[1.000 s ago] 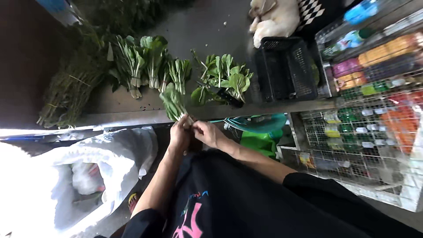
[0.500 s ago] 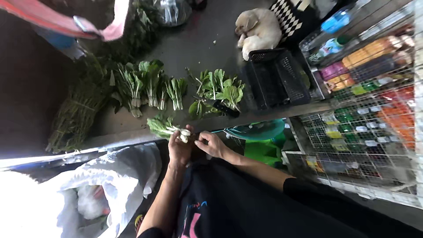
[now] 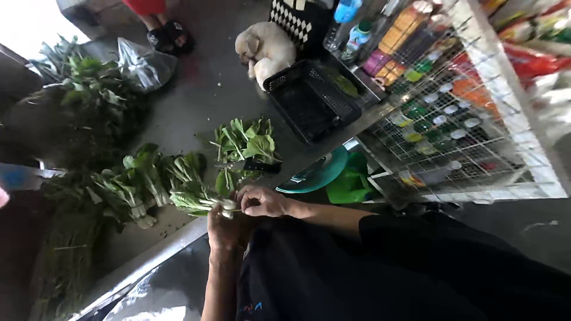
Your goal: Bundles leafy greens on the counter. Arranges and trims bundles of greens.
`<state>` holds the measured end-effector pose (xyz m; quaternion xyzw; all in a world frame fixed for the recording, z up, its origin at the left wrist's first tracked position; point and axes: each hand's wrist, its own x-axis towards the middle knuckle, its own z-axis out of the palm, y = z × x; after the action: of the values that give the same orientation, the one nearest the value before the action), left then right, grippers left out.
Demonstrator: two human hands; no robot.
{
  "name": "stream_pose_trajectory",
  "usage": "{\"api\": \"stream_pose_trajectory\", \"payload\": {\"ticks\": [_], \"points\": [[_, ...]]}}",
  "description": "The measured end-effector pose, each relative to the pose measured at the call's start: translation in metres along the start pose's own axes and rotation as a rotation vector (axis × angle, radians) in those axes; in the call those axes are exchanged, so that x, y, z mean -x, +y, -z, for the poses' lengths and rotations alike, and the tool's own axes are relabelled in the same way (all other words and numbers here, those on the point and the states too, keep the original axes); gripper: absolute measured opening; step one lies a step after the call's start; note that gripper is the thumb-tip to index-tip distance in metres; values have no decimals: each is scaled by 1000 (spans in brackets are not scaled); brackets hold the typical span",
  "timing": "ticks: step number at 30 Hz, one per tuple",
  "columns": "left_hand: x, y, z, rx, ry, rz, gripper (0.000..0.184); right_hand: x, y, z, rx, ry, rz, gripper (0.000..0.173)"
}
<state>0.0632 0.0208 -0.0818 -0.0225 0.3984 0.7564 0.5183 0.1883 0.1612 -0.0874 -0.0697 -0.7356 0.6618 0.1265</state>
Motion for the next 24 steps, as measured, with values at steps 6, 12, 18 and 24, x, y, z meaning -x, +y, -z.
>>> {"api": "stream_pose_trajectory", "payload": {"ticks": [6, 12, 18, 24], "points": [[-46, -18, -41, 1, 336, -27, 39, 18, 3, 51, 372, -407, -146, 21], [-56, -34, -55, -279, 251, -134, 24, 28, 6, 146, 566, 100, -485, 25], [-50, -48, -57, -281, 74, -160, 25, 24, -20, 189, 670, 167, -488, 54], [-51, -60, -63, -594, 270, -212, 38, 1, 3, 120, 83, -71, -430, 66]]}}
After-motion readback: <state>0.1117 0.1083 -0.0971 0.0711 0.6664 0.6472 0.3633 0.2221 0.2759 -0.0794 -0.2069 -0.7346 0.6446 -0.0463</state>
